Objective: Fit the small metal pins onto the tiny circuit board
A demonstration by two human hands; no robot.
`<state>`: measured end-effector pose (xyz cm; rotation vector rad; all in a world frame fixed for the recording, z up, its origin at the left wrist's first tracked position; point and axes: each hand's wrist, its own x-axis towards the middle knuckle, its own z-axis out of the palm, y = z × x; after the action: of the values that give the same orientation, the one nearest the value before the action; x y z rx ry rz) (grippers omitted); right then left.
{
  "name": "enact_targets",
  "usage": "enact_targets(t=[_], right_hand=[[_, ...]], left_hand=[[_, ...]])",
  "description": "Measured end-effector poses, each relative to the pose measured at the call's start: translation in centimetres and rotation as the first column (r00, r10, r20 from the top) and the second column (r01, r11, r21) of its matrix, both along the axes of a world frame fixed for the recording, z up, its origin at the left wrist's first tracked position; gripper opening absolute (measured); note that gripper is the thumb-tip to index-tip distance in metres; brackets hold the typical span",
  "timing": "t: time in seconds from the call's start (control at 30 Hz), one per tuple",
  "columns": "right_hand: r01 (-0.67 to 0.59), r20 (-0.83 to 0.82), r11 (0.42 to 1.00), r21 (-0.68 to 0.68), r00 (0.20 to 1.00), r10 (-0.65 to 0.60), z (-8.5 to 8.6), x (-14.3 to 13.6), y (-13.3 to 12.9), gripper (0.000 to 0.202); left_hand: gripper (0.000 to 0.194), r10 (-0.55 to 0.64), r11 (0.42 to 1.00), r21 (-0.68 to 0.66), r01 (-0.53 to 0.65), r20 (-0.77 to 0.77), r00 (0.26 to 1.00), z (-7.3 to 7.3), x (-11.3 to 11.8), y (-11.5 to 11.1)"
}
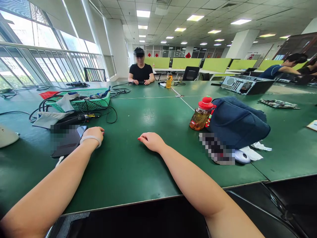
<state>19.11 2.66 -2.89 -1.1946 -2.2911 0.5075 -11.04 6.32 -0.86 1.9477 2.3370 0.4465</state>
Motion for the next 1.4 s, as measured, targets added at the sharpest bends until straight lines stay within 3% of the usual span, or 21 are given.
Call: enact_targets(t=[0.13,0.27,0.37,0.47,0.5,0.57,0.6,0.67,0.7,0.87,1.03,1.13,1.23,1.4], right_hand=[[-0.005,0.013,1.0,-0.007,1.0,0.006,0.0,0.1,0.1,0.033],[-0.014,0.005,0.999,-0.039,1.0,0.014,0.0,0.3,0.1,0.031],[-0.023,0.002,0.997,-0.069,1.0,0.024,0.0,0.2,0.1,0.03],[-0.035,0.057,0.996,-0.077,0.998,0.039,0.0,-0.1,0.0,0.024],[-0.042,0.079,0.997,-0.063,0.996,0.047,0.0,-0.1,0.1,0.024],[-0.051,0.112,0.998,-0.027,0.992,0.053,-0.1,-0.2,0.1,0.028],[-0.05,0.121,0.999,-0.014,0.991,0.051,-0.1,-0.3,0.2,0.029],[-0.044,0.131,0.999,-0.004,0.99,0.044,-0.1,-0.3,0.2,0.029],[-0.043,0.134,0.999,-0.003,0.99,0.043,-0.2,-0.3,0.2,0.028],[-0.056,0.132,0.998,-0.018,0.99,0.058,-0.1,-0.5,0.1,0.018],[-0.103,0.133,0.994,-0.023,0.986,0.105,0.1,-0.6,-0.3,0.011],[-0.125,0.121,0.992,-0.021,0.985,0.126,0.2,-0.7,-0.6,0.017],[-0.123,0.146,0.992,-0.024,0.981,0.125,0.2,-1.0,-0.9,0.02],[-0.132,0.147,0.991,-0.013,0.98,0.132,0.2,-1.5,-1.1,0.004]], left_hand=[[0.022,0.065,0.997,0.031,-0.067,0.062,0.996,0.0,0.5,0.1],[0.033,0.045,0.997,0.054,-0.059,0.229,0.972,-0.6,0.9,0.4],[0.038,-0.038,0.998,0.053,0.021,0.36,0.932,-1.2,2.4,0.1],[0.035,-0.187,0.982,0.063,0.179,0.471,0.862,-1.5,5.6,-1.4],[0.034,-0.256,0.964,0.075,0.254,0.52,0.815,-1.4,6.8,-2.1],[0.036,-0.43,0.872,0.165,0.46,0.706,0.563,-1.1,9.1,-3.7],[0.036,-0.478,0.833,0.208,0.513,0.738,0.476,-0.8,9.9,-4.4],[0.035,-0.526,0.791,0.268,0.551,0.756,0.388,-0.4,11.0,-5.5],[0.035,-0.532,0.785,0.274,0.556,0.757,0.378,-0.3,11.3,-5.9],[0.035,-0.473,0.804,0.188,0.564,0.777,0.416,-0.9,11.1,-5.5],[0.031,-0.423,0.866,0.11,0.488,0.681,0.597,-1.5,10.8,-5.0],[0.031,-0.381,0.9,0.094,0.426,0.647,0.661,-1.3,10.6,-5.1],[0.031,-0.375,0.907,0.104,0.409,0.643,0.668,-1.0,10.6,-5.2],[0.027,-0.363,0.899,0.105,0.426,0.724,0.586,-1.4,10.7,-5.1]])
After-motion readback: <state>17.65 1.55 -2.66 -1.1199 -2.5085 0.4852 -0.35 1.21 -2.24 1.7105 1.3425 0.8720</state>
